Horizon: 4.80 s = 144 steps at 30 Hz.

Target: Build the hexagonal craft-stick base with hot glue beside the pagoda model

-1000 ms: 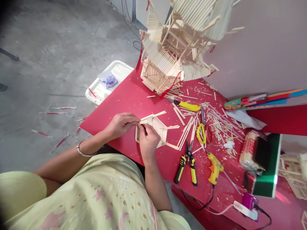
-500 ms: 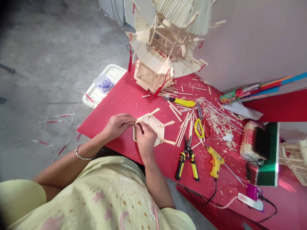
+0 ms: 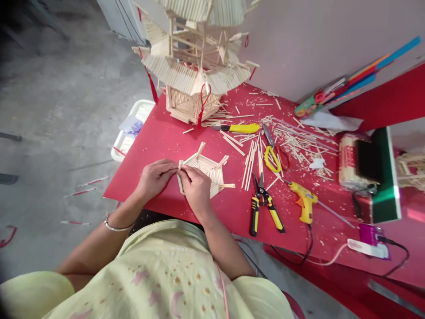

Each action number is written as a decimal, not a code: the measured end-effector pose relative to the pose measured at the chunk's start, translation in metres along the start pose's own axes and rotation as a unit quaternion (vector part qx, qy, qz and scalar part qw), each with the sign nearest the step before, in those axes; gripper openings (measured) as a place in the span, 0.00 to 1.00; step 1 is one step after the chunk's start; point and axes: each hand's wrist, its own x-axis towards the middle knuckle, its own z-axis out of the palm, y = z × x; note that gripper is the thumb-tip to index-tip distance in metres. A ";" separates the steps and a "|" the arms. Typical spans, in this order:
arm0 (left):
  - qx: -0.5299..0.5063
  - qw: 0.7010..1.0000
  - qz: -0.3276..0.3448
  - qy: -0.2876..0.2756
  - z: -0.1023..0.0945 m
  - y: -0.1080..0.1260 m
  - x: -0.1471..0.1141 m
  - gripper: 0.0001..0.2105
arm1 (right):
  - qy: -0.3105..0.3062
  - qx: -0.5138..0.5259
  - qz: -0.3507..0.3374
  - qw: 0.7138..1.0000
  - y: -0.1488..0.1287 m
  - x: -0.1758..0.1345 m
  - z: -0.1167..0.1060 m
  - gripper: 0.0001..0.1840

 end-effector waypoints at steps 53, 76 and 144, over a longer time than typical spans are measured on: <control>0.017 1.000 -0.017 -0.008 -0.001 0.001 0.001 0.11 | -0.011 0.010 0.000 1.000 0.003 -0.001 0.001 0.08; 0.015 1.000 -0.008 0.002 -0.001 0.002 0.001 0.11 | -0.005 0.020 -0.015 1.000 0.002 0.000 0.001 0.08; 0.009 1.000 -0.007 0.005 -0.001 0.002 0.000 0.11 | -0.015 0.018 -0.003 1.000 0.002 0.000 0.000 0.08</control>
